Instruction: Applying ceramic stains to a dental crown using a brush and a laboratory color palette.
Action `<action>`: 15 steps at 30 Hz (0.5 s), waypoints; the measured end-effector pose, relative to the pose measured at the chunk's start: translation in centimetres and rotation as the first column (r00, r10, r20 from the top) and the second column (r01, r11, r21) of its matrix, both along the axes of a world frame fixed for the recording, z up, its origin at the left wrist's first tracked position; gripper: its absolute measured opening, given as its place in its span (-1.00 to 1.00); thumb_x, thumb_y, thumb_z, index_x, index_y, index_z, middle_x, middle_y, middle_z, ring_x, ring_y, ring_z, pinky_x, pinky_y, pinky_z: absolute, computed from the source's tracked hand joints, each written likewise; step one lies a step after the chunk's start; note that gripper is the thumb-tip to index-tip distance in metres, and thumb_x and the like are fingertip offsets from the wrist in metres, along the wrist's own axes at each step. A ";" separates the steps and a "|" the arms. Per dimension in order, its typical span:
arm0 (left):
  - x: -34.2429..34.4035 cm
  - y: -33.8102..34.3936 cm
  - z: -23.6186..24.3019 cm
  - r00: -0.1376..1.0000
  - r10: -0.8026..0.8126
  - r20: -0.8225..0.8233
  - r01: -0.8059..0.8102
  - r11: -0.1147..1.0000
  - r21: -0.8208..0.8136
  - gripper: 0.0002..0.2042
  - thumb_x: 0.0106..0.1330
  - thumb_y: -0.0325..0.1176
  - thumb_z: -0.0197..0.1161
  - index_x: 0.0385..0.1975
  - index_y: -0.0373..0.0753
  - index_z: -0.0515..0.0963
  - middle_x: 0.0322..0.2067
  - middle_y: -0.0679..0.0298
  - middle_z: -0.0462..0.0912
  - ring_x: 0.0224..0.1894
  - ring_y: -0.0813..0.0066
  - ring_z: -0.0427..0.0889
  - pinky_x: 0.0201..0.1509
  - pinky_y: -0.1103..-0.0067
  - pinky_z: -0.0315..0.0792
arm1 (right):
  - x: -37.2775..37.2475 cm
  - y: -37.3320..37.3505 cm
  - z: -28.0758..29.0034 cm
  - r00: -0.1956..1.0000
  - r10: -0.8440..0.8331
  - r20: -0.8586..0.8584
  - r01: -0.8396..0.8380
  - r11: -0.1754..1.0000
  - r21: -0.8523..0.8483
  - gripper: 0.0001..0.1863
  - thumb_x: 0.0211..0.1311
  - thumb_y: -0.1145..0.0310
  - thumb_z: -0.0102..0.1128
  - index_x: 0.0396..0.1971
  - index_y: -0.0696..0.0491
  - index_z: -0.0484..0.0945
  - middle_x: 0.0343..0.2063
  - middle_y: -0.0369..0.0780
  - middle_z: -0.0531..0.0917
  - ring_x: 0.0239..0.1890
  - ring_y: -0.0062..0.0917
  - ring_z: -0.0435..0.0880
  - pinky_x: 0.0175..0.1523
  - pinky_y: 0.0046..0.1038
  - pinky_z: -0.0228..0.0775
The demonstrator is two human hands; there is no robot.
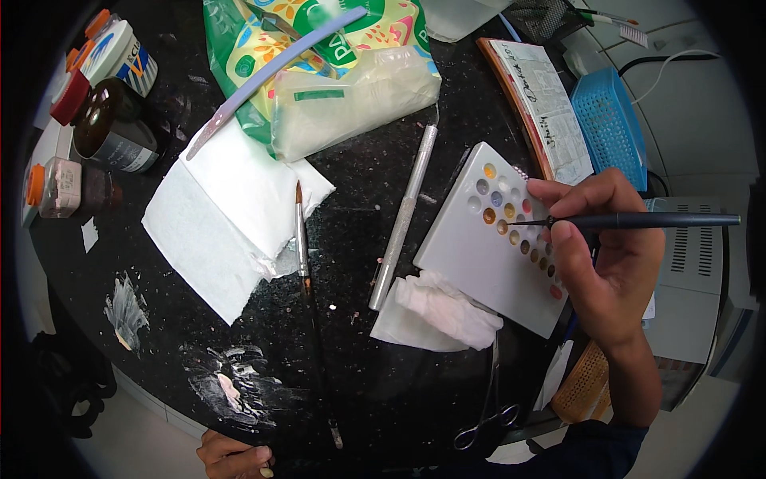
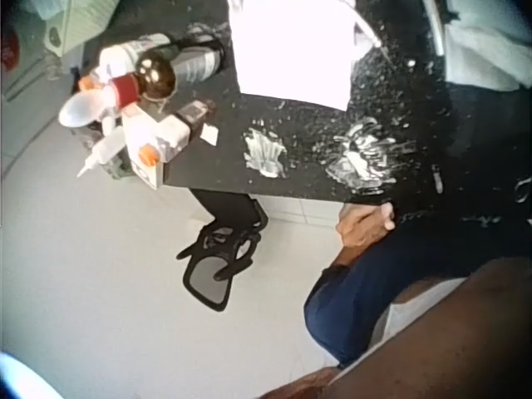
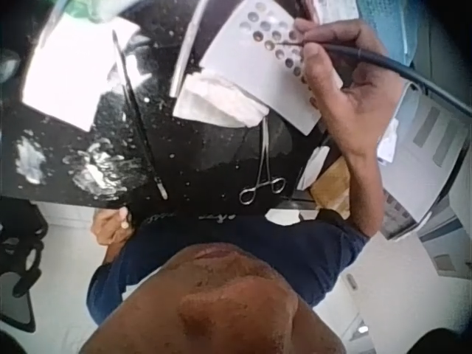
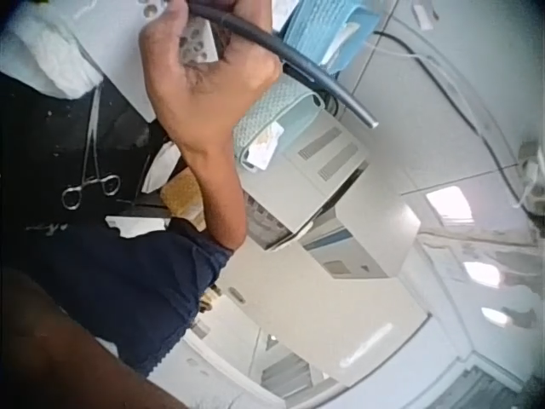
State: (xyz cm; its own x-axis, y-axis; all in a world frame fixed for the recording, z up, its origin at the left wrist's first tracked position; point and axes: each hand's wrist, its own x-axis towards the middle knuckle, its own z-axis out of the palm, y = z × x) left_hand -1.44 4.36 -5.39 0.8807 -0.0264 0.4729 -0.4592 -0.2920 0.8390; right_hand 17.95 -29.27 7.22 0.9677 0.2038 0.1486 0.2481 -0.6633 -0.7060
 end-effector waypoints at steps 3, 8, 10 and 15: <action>-0.3 0.3 0.0 0.997 -0.057 -0.052 0.056 0.998 -0.025 -0.93 0.16 -0.45 0.26 -0.39 -0.23 0.54 -0.67 0.32 0.41 -0.69 0.61 0.44 -0.59 0.67 0.35 | -0.1 -0.1 0.0 1.000 -0.001 -0.006 0.001 1.000 -0.031 -0.91 0.07 0.50 0.05 -0.47 0.22 0.45 -0.55 -0.22 0.50 -0.15 -0.35 0.64 -0.02 -0.43 0.42; -0.3 0.3 0.3 1.000 -0.015 -0.023 0.015 0.999 0.031 -0.85 0.23 -0.26 0.24 -0.40 -0.20 0.55 -0.64 0.35 0.40 -0.66 0.61 0.44 -0.54 0.64 0.37 | -0.1 0.2 0.0 0.998 0.034 0.049 -0.031 0.998 -0.061 -0.90 -0.09 0.61 0.14 -0.48 0.25 0.49 -0.51 -0.17 0.56 -0.21 -0.35 0.65 -0.07 -0.44 0.47; -0.3 0.3 0.6 0.998 -0.012 -0.055 0.016 0.997 0.069 -0.81 0.23 -0.20 0.24 -0.41 -0.19 0.55 -0.63 0.37 0.39 -0.66 0.61 0.44 -0.53 0.64 0.38 | -0.2 0.2 0.1 0.998 0.030 0.050 -0.026 0.997 -0.071 -0.89 -0.09 0.61 0.14 -0.48 0.24 0.49 -0.51 -0.17 0.56 -0.21 -0.35 0.65 -0.07 -0.44 0.47; -0.6 0.3 1.2 0.995 0.003 -0.096 0.004 0.997 0.071 -0.91 0.19 -0.32 0.25 -0.45 -0.16 0.55 -0.64 0.39 0.39 -0.66 0.60 0.43 -0.50 0.61 0.38 | -0.1 0.6 0.3 0.999 0.029 0.035 -0.027 0.998 -0.065 -0.89 -0.10 0.61 0.14 -0.48 0.24 0.50 -0.51 -0.16 0.57 -0.21 -0.36 0.65 -0.07 -0.44 0.47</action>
State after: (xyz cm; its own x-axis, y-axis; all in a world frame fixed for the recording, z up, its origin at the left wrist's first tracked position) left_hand -2.06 4.70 -4.23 0.9220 -0.0577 0.3829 -0.3777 -0.3519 0.8565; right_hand 17.84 -28.63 7.51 0.9557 0.2411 0.1690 0.2918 -0.6995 -0.6523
